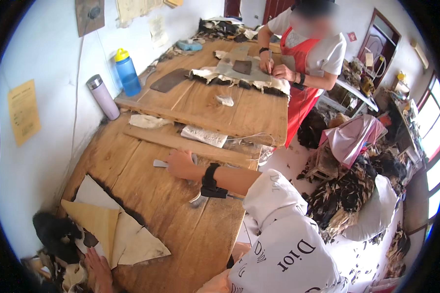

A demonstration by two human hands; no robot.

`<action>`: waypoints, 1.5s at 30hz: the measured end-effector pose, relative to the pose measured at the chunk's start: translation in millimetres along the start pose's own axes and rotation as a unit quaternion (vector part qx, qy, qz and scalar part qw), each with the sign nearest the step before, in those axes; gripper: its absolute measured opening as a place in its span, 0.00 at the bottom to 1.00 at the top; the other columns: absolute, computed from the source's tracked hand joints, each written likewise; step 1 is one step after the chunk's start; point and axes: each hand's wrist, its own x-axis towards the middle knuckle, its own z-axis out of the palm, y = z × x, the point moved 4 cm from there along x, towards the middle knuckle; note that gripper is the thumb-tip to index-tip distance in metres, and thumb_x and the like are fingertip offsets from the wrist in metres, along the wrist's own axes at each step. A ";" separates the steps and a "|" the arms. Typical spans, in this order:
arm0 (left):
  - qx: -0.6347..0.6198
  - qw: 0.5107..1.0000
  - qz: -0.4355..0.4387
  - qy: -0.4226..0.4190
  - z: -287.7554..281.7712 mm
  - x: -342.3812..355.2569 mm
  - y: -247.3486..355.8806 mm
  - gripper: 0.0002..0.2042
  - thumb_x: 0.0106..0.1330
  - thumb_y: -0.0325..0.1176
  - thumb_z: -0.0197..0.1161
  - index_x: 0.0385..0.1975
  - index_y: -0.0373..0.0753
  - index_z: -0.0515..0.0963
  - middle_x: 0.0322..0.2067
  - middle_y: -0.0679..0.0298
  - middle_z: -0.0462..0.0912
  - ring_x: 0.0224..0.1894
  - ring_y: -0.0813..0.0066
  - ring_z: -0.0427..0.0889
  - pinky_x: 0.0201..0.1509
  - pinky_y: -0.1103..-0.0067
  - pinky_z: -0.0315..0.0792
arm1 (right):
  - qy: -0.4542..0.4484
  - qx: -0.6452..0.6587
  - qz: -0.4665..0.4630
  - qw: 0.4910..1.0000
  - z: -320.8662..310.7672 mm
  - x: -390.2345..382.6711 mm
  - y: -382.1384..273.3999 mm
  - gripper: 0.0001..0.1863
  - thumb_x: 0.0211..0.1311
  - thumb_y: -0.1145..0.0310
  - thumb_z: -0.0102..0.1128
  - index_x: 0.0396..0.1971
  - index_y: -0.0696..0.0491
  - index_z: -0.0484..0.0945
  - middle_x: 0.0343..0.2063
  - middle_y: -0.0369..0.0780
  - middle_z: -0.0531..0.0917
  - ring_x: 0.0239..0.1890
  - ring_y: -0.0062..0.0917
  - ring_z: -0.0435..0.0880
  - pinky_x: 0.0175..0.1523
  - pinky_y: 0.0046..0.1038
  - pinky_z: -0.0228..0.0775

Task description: The person cuts a piece of fur with a knife, moves scraps aside, and then stitches the fur pieces together using a needle and thread.

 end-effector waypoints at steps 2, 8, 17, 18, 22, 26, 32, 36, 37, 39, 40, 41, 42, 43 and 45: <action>-0.009 1.000 -0.012 0.006 -7.8 -0.3 14.5 0.25 0.67 0.36 0.44 0.62 0.35 0.53 0.63 0.47 0.53 0.64 0.47 0.50 0.66 0.61 0.45 | -0.030 -0.083 -0.020 0.996 7.2 21.2 -16.7 0.11 0.49 0.60 0.58 0.33 0.47 0.80 0.33 0.43 0.75 0.40 0.39 0.72 0.42 0.37 0.65; 0.058 0.998 -0.018 -0.008 -27.1 -6.7 27.7 0.26 0.62 0.34 0.50 0.61 0.37 0.57 0.62 0.48 0.55 0.64 0.47 0.52 0.66 0.60 0.47 | -0.082 0.218 -0.072 0.970 52.7 81.9 -142.5 0.11 0.44 0.64 0.56 0.26 0.55 0.79 0.24 0.46 0.81 0.30 0.39 0.80 0.34 0.36 0.70; -0.065 0.996 -0.057 0.032 -26.1 4.2 39.7 0.26 0.62 0.43 0.53 0.60 0.44 0.60 0.63 0.52 0.54 0.64 0.44 0.49 0.65 0.57 0.48 | -0.085 0.146 0.023 0.985 98.6 112.1 -200.5 0.20 0.46 0.55 0.53 0.25 0.58 0.81 0.27 0.52 0.80 0.35 0.44 0.80 0.39 0.40 0.71; -0.084 0.995 -0.048 0.032 -30.5 3.9 41.6 0.25 0.62 0.40 0.52 0.60 0.41 0.60 0.62 0.49 0.54 0.64 0.42 0.50 0.65 0.58 0.47 | -0.100 0.145 0.034 0.984 94.7 113.2 -204.1 0.21 0.45 0.54 0.53 0.27 0.57 0.82 0.29 0.51 0.81 0.36 0.43 0.80 0.41 0.40 0.70; -0.101 0.993 -0.048 0.036 -34.4 3.8 41.2 0.25 0.63 0.40 0.52 0.59 0.38 0.60 0.62 0.45 0.53 0.64 0.41 0.49 0.65 0.60 0.47 | -0.160 0.076 -0.040 0.983 105.5 129.2 -216.6 0.21 0.45 0.50 0.54 0.29 0.52 0.83 0.30 0.47 0.82 0.37 0.40 0.80 0.44 0.38 0.70; -0.075 0.993 -0.039 0.086 -25.0 12.7 35.2 0.26 0.62 0.39 0.53 0.59 0.37 0.60 0.60 0.45 0.56 0.63 0.42 0.50 0.66 0.59 0.47 | -0.148 0.180 -0.019 0.972 121.6 144.5 -213.8 0.18 0.43 0.53 0.57 0.27 0.53 0.83 0.27 0.47 0.82 0.34 0.39 0.81 0.38 0.37 0.71; -0.087 0.989 -0.037 0.114 -7.7 72.0 47.1 0.27 0.63 0.47 0.50 0.58 0.37 0.62 0.58 0.45 0.60 0.61 0.43 0.55 0.66 0.59 0.48 | -0.081 0.248 -0.065 0.963 124.7 201.1 -161.2 0.17 0.45 0.60 0.55 0.18 0.62 0.78 0.13 0.43 0.78 0.18 0.29 0.75 0.25 0.35 0.63; -0.127 0.983 -0.068 0.118 -7.7 65.8 47.0 0.27 0.65 0.50 0.45 0.59 0.40 0.61 0.61 0.47 0.56 0.64 0.41 0.50 0.67 0.60 0.46 | -0.043 0.227 -0.121 0.965 119.0 191.9 -166.9 0.18 0.44 0.60 0.61 0.13 0.62 0.75 0.10 0.40 0.74 0.15 0.26 0.72 0.23 0.33 0.61; -0.135 0.982 -0.066 0.113 -8.4 62.8 46.3 0.27 0.65 0.50 0.45 0.59 0.41 0.61 0.61 0.47 0.56 0.64 0.41 0.50 0.67 0.61 0.46 | -0.013 0.213 -0.133 0.968 121.3 194.5 -164.1 0.19 0.45 0.59 0.62 0.13 0.62 0.75 0.10 0.39 0.73 0.15 0.25 0.71 0.23 0.32 0.60; -0.151 0.979 -0.068 0.117 -5.7 54.7 40.6 0.26 0.65 0.48 0.47 0.58 0.40 0.62 0.61 0.48 0.57 0.64 0.43 0.51 0.66 0.62 0.48 | -0.029 0.223 -0.173 0.959 130.8 198.3 -162.4 0.18 0.49 0.59 0.61 0.16 0.61 0.75 0.12 0.38 0.75 0.17 0.23 0.71 0.24 0.29 0.61; -0.174 0.975 -0.061 0.121 -8.5 50.6 39.5 0.25 0.64 0.46 0.49 0.57 0.40 0.63 0.60 0.49 0.58 0.63 0.45 0.52 0.66 0.64 0.50 | -0.070 0.249 -0.160 0.953 137.8 203.0 -155.9 0.16 0.50 0.61 0.61 0.18 0.61 0.75 0.14 0.37 0.75 0.18 0.22 0.71 0.25 0.28 0.62; -0.170 0.975 -0.069 0.123 -11.1 42.0 37.0 0.25 0.64 0.46 0.49 0.57 0.40 0.63 0.60 0.49 0.58 0.63 0.45 0.52 0.66 0.64 0.50 | -0.112 0.273 -0.148 0.944 144.7 206.8 -149.8 0.15 0.51 0.62 0.60 0.20 0.60 0.76 0.16 0.36 0.75 0.20 0.21 0.72 0.26 0.27 0.63; -0.217 0.968 -0.076 0.100 -17.2 30.8 35.0 0.23 0.63 0.43 0.51 0.55 0.39 0.65 0.59 0.49 0.59 0.63 0.47 0.54 0.65 0.65 0.52 | -0.114 0.275 -0.154 0.942 148.4 212.7 -141.2 0.15 0.51 0.62 0.60 0.20 0.60 0.76 0.16 0.36 0.75 0.20 0.21 0.72 0.26 0.27 0.63; -0.263 0.958 -0.084 0.076 -24.1 14.5 31.8 0.21 0.62 0.39 0.53 0.53 0.37 0.67 0.58 0.49 0.61 0.62 0.50 0.56 0.64 0.67 0.55 | -0.119 0.303 -0.160 0.932 152.1 218.4 -133.1 0.13 0.53 0.63 0.59 0.23 0.60 0.76 0.17 0.35 0.75 0.21 0.20 0.71 0.27 0.26 0.63; -0.250 0.952 -0.104 0.144 -46.6 -32.4 22.9 0.16 0.60 0.34 0.55 0.48 0.37 0.71 0.55 0.52 0.67 0.58 0.55 0.64 0.60 0.69 0.61 | -0.121 0.331 -0.170 0.920 157.3 240.4 -96.5 0.12 0.54 0.64 0.58 0.25 0.59 0.76 0.19 0.34 0.74 0.22 0.20 0.71 0.28 0.25 0.63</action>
